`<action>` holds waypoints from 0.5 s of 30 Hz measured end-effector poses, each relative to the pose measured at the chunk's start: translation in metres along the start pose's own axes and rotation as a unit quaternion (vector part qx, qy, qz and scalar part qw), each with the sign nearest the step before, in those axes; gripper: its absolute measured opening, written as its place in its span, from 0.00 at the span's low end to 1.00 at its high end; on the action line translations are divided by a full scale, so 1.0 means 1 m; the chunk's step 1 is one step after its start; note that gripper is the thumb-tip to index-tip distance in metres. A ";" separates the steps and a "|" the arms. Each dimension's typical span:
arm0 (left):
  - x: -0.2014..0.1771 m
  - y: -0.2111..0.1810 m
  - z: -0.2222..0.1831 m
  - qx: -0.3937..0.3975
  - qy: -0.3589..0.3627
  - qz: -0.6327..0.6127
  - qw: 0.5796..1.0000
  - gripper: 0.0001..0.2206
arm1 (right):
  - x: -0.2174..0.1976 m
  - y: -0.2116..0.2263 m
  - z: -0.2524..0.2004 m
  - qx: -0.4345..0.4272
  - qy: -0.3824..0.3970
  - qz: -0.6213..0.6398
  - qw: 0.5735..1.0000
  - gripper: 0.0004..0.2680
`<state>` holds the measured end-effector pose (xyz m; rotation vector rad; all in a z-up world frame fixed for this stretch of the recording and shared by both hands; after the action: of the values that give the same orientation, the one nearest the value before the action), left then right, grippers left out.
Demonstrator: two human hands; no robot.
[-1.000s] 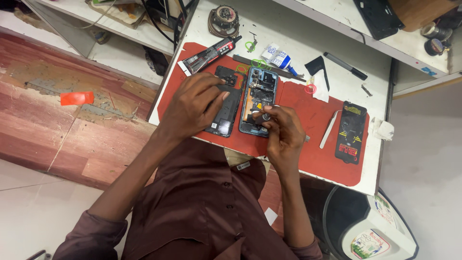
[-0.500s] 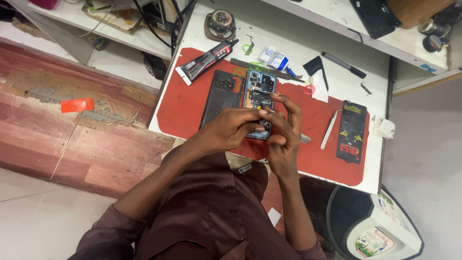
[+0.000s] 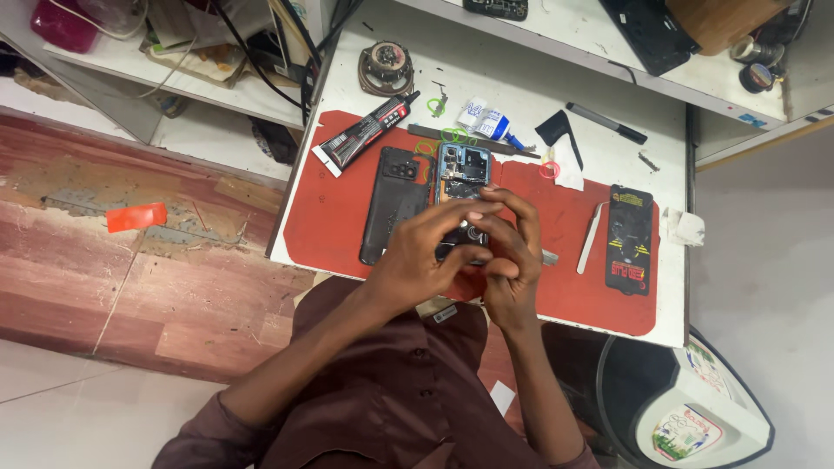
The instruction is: The person disassembles a smartphone by removing screws and separating the back cover. They then reassemble the device by aligning the back cover and securing it with screws. The person also uses a plastic prying tool to separate the screen from the frame.
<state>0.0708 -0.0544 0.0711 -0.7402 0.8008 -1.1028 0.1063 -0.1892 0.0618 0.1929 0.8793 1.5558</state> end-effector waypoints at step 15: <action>0.002 0.036 0.005 -0.189 0.046 0.102 0.975 0.15 | -0.003 0.004 -0.003 -0.007 -0.022 -0.001 1.000 0.18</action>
<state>0.0926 -0.0452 0.0436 -0.9052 1.1597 -0.8112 0.1024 -0.1933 0.0632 0.2146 0.8337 1.5503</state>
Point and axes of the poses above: each hand's wrist, its own z-axis towards the middle knuckle, its own x-axis out of the palm, y = z × x, the point moved 9 cm from there along z, towards the middle knuckle, and after that the axes turned 9 degrees about -x, right-handed, at the moved point
